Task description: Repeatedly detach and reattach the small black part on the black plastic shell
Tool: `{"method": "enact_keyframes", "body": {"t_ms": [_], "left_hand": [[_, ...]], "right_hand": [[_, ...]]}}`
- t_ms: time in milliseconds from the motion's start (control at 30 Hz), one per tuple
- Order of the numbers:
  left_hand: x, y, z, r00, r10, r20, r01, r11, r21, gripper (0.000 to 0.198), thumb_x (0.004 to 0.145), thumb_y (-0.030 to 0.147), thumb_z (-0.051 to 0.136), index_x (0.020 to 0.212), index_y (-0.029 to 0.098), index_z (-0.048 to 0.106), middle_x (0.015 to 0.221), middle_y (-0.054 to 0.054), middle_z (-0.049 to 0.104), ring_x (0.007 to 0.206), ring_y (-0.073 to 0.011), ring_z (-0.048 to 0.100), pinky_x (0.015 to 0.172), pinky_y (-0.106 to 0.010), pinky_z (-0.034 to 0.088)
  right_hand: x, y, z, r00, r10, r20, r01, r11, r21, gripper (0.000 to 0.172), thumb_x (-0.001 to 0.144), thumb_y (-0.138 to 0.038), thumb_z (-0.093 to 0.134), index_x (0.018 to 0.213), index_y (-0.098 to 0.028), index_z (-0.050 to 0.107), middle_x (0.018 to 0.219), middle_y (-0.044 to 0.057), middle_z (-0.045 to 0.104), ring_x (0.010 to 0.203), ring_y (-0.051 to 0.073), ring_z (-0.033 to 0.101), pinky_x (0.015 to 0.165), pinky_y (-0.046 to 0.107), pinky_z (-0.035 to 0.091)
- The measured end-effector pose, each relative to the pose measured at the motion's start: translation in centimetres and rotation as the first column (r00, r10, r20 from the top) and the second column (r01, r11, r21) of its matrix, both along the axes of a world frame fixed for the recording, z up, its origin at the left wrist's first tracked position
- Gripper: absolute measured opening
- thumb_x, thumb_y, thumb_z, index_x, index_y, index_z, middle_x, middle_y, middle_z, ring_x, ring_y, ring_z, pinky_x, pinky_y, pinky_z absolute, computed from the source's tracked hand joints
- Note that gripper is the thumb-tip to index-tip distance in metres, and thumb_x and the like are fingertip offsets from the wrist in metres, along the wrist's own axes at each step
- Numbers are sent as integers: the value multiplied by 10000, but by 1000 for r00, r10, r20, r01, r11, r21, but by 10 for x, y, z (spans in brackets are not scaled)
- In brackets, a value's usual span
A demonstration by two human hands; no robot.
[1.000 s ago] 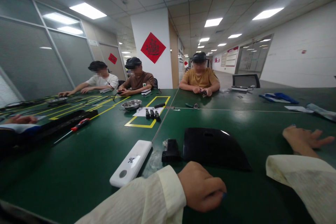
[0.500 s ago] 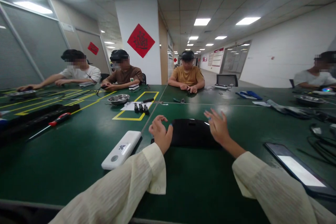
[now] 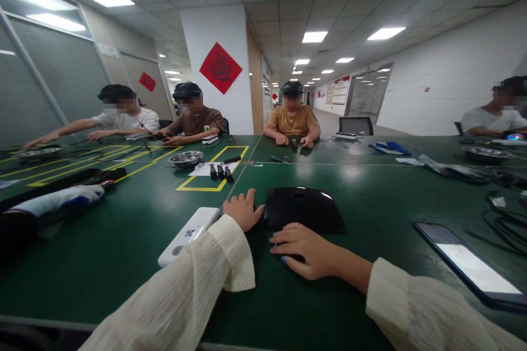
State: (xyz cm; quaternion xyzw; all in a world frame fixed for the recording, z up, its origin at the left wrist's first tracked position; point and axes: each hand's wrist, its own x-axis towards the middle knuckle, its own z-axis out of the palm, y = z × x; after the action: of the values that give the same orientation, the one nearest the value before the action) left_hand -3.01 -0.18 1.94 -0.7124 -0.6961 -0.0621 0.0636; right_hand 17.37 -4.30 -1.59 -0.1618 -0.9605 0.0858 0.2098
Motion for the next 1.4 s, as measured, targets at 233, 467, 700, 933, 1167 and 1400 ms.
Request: {"method": "enact_keyframes", "body": {"t_ms": [233,467,700,933,1167,1400], "left_hand": [[-15,-1,12,991,-91,-102,53,945,-322,881,638,812,376,1330,266,367,1175,-165,587,1040,-376,570,833,-481,435],[-28,7,17,947,-321,26,300,852,-428,861,567,554,663,1324,272,365,1209,-81,585,1067,-282,575,881,-347,452],[-19,2,21,947,-320,-20,296,899,-322,651,662,428,609,1269,260,444,1144,-77,609,978,-267,612,845,-356,466],[-7,4,19,984,-168,-64,169,986,4,407,917,414,314,953,133,605,965,-129,638,894,-237,629,781,-329,456],[3,3,12,995,-92,50,72,947,313,401,910,489,335,928,190,601,965,-63,632,732,-180,633,572,-255,409],[15,-10,-4,848,-515,-125,488,667,563,419,882,531,376,949,209,635,999,-36,625,689,-111,606,570,-214,420]], "right_hand": [[-2,2,-6,997,-14,-71,29,975,218,257,822,-187,487,1027,-166,640,1255,128,541,1132,211,502,949,397,390],[-2,5,-9,988,-13,-154,60,951,303,199,820,-174,487,945,-158,640,1135,124,586,1046,202,539,902,377,435],[-1,5,-10,990,-14,-142,63,936,345,208,808,-178,506,964,-162,643,1109,122,593,1016,193,546,932,392,415],[1,8,-10,986,-84,-142,131,923,361,221,806,-179,499,971,-182,647,1101,104,601,993,175,563,991,411,363],[-3,6,-13,899,-257,-356,350,908,229,457,792,-132,476,1244,-189,499,1141,121,561,1032,212,532,923,425,415],[-4,20,-21,722,-455,-521,502,863,-58,652,797,-168,507,1405,-226,279,1314,132,439,897,179,564,907,410,445]]}}
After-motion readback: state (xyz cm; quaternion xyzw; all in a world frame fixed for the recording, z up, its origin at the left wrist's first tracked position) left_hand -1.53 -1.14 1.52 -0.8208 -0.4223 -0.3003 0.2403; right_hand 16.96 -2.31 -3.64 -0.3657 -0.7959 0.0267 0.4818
